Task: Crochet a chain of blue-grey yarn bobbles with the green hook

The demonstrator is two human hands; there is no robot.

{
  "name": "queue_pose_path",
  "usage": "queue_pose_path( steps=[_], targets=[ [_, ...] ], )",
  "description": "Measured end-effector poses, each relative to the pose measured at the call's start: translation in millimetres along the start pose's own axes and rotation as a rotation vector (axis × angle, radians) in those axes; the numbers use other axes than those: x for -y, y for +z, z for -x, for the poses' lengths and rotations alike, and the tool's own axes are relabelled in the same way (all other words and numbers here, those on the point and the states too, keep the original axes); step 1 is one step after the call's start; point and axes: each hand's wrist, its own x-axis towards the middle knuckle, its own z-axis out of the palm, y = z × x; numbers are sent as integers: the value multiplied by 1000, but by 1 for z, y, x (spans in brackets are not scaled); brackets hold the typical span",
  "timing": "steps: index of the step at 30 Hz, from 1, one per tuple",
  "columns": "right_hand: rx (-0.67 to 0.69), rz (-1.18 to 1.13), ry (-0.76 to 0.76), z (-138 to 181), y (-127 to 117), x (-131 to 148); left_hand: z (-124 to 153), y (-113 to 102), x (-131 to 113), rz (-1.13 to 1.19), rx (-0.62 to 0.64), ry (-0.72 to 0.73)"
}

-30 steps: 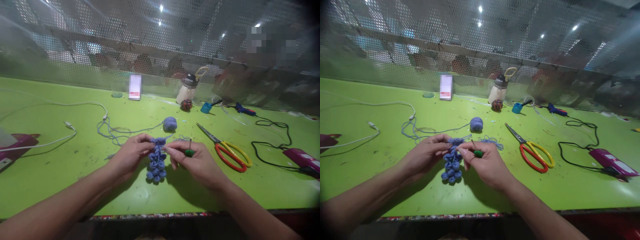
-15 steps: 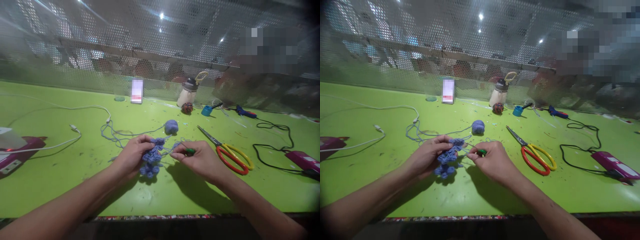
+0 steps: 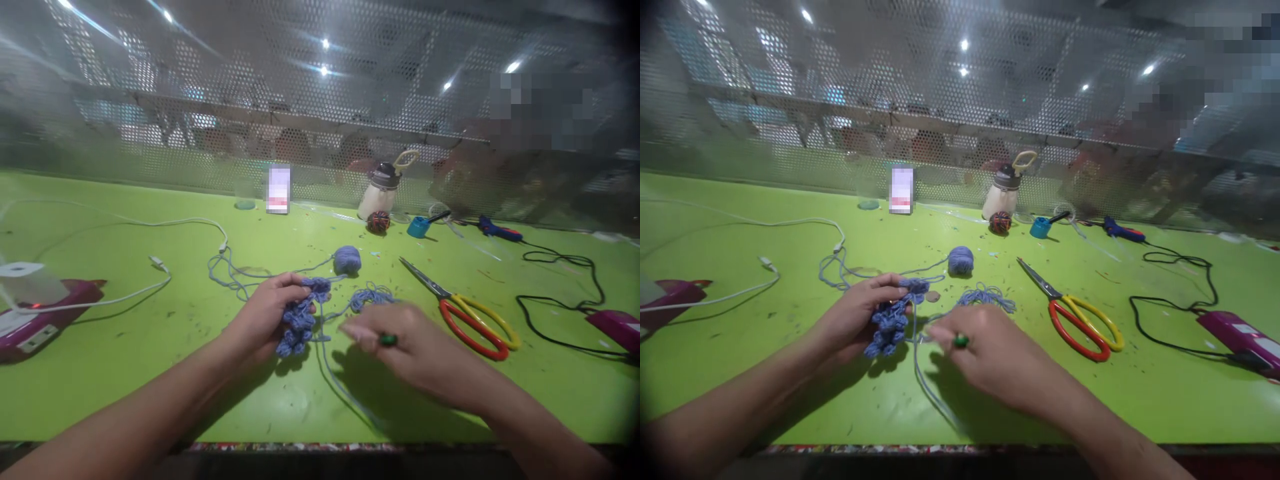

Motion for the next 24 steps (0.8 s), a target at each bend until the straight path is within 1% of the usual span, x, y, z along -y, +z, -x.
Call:
queue_pose_path(
  steps=[2,3,4,5,6,8,9,11,14,17,19,20,21,22,24],
  targets=[
    [-305,32,53,-3,-1,-6,0,0,0,10,22,-14],
    [-417,9,75,-7,-2,-9,1,0,0,13,39,-22],
    [-474,-27,97,-10,-3,-12,1,0,0,13,55,-29],
    [-473,-64,110,-14,-3,-14,2,0,1,12,71,-38],
    [-439,-96,115,-18,-3,-15,2,0,1,10,84,-46],
    [-389,-134,94,-24,-2,-16,3,0,3,9,104,-55],
    [-395,-141,75,-26,0,-16,3,-1,3,8,115,-56],
    [-474,-136,42,-29,3,-18,3,-1,5,-1,140,-62],
    [-632,-112,6,-32,6,-23,3,-1,6,-30,185,-77],
    [-779,-79,-83,-36,7,-27,5,-1,7,-50,212,-91],
    [-837,-80,-138,-38,7,-27,6,-1,6,-66,226,-101],
    [-846,-126,-137,-39,8,-26,7,-1,6,-73,235,-107],
    [-832,-225,-111,-40,8,-25,8,-1,6,-78,247,-115],
    [-794,-372,-62,-40,8,-24,9,-1,5,-79,260,-126],
    [-672,-713,71,-39,9,-21,10,0,5,-72,276,-151]
  ],
)
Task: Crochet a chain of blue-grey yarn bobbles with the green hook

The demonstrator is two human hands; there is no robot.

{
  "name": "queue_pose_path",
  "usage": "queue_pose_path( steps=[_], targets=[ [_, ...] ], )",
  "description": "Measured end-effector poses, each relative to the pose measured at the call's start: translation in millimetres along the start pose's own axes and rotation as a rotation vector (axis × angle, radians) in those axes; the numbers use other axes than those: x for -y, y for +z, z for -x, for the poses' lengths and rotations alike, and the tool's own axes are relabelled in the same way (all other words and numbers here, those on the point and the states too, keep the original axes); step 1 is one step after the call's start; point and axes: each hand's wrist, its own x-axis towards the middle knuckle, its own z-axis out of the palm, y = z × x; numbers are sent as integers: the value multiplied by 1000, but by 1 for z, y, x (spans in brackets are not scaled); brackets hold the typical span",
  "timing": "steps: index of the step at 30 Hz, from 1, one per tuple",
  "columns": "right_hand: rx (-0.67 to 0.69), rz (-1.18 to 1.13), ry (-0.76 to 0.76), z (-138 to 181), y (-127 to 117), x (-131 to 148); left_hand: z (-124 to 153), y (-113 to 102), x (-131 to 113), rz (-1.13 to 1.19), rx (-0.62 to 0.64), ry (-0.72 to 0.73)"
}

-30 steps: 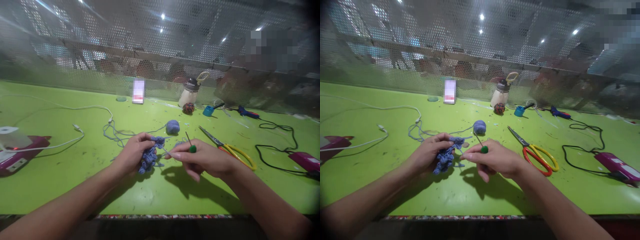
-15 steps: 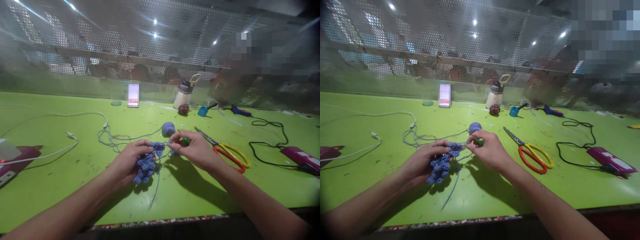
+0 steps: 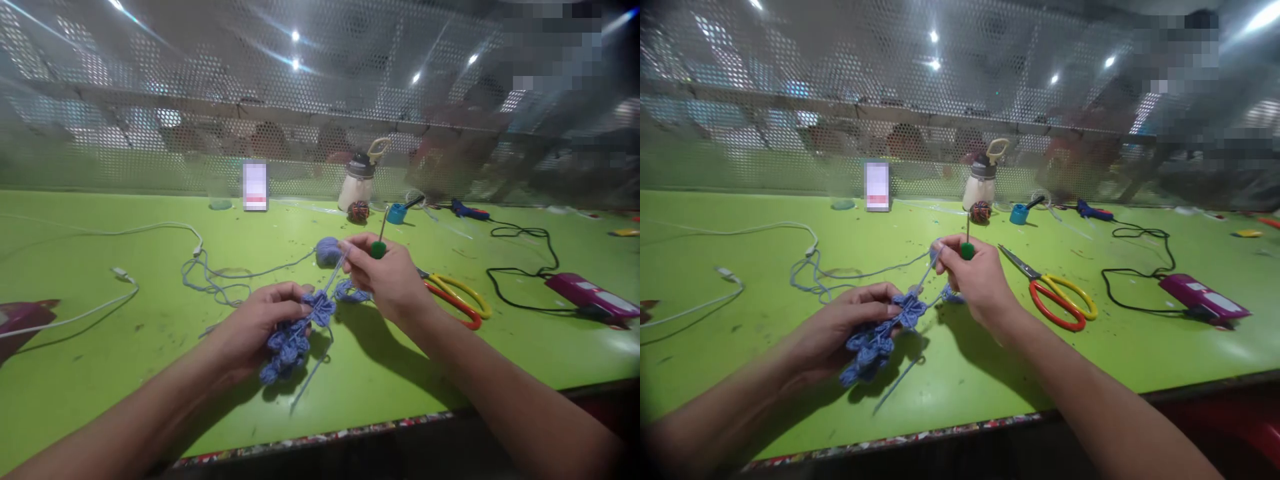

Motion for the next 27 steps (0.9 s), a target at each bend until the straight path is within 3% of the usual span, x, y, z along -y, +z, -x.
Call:
queue_pose_path(
  steps=[2,4,12,21,27],
  targets=[
    [64,-181,193,1,0,1,0,1,0,4,10,-23],
    [101,-252,260,3,-2,1,1,3,-1,-1,18,-40],
    [213,-359,300,6,-11,0,2,3,2,-89,33,-14],
    [134,-347,307,3,-13,-4,-3,-2,7,-180,139,55],
    [334,-348,364,4,-14,-1,-1,3,6,-145,117,-1]
  ],
)
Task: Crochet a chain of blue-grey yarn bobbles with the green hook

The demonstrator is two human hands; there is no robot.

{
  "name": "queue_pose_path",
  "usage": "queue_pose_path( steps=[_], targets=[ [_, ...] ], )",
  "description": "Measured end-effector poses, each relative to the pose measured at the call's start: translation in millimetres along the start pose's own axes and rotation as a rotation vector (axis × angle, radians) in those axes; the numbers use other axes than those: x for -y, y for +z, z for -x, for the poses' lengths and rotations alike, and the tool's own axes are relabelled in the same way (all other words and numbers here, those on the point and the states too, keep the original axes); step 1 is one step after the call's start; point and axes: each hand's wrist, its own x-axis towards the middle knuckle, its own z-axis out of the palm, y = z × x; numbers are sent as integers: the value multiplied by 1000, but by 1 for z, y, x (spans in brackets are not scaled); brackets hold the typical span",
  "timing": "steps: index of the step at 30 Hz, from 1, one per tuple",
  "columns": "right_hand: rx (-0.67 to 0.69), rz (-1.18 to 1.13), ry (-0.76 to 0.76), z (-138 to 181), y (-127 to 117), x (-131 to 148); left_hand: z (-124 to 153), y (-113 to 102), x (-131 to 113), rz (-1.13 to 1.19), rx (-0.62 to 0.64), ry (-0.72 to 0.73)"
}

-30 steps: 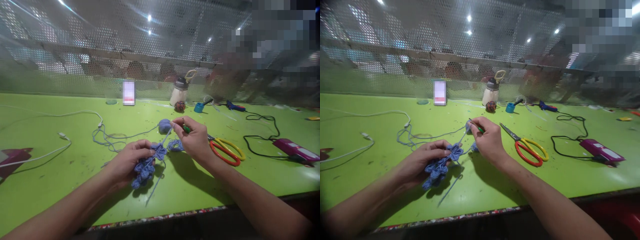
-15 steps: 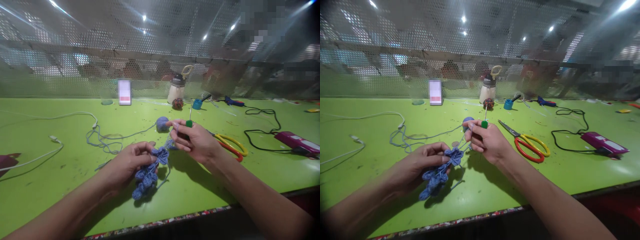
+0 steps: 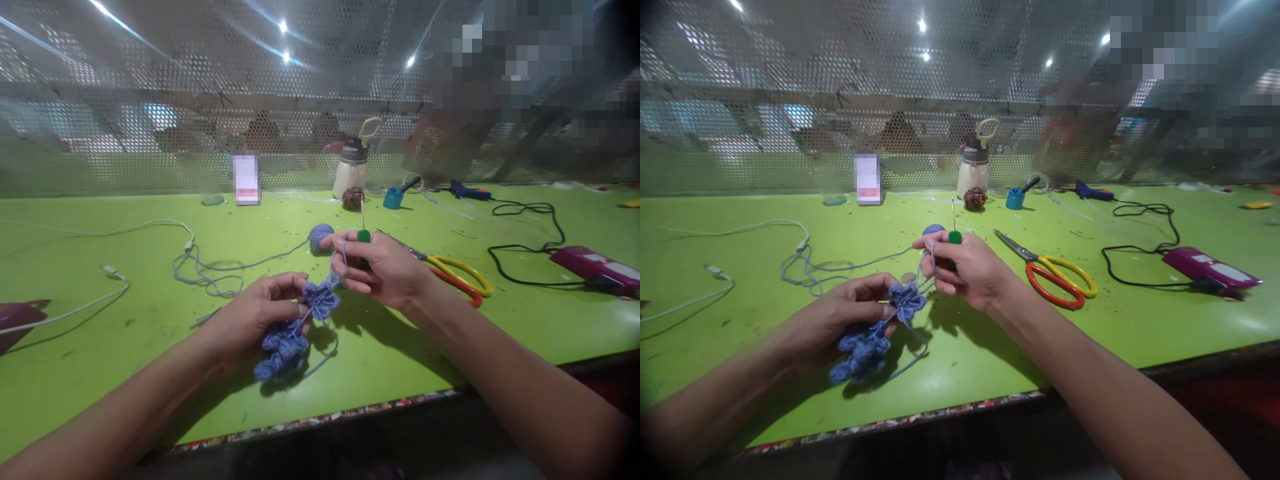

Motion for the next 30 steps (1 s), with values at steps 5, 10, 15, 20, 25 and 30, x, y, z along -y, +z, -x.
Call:
queue_pose_path(
  steps=[5,10,15,20,25,30],
  targets=[
    [1,12,34,0,5,-1,1,3,0,10,-6,-49],
    [13,25,36,-3,7,-1,2,0,0,-8,85,-18],
    [1,73,-22,-4,0,1,1,-5,1,-63,187,-5],
    [9,216,-83,-2,-2,0,0,-7,1,-89,212,-36],
    [56,191,-78,-3,2,0,1,-2,0,-90,164,-69],
    [75,165,-97,-4,-2,1,1,2,0,-135,106,-52]
  ],
)
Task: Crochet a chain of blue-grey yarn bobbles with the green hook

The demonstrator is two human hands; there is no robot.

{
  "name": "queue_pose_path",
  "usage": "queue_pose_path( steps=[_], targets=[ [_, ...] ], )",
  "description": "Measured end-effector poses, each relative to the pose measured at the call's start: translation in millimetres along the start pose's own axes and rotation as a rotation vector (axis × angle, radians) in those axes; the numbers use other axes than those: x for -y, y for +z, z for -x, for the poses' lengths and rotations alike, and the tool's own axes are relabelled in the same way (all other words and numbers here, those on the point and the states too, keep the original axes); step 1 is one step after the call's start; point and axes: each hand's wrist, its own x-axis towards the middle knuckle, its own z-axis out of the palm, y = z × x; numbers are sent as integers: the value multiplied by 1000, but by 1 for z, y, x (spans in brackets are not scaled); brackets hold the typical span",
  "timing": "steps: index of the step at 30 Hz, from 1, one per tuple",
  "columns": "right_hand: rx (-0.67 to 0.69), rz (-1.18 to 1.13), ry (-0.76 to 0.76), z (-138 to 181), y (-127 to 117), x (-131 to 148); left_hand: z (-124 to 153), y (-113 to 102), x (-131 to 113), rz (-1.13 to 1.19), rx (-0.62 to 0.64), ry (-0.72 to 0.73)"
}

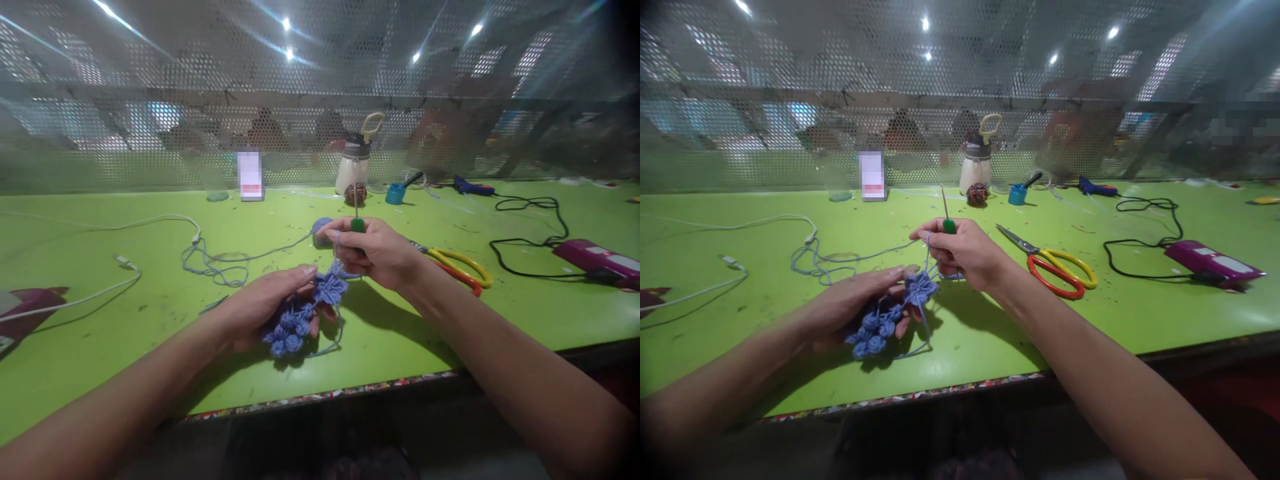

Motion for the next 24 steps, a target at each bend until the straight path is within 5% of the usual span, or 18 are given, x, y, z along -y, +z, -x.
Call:
queue_pose_path(
  steps=[7,14,24],
  targets=[
    [4,22,24,-1,-9,-1,-2,-1,2,-68,-49,95],
    [-116,324,-49,2,-8,3,-5,-3,6,-190,-146,162],
    [-68,434,-73,4,-24,10,-9,-16,10,-211,-104,143]
  ],
)
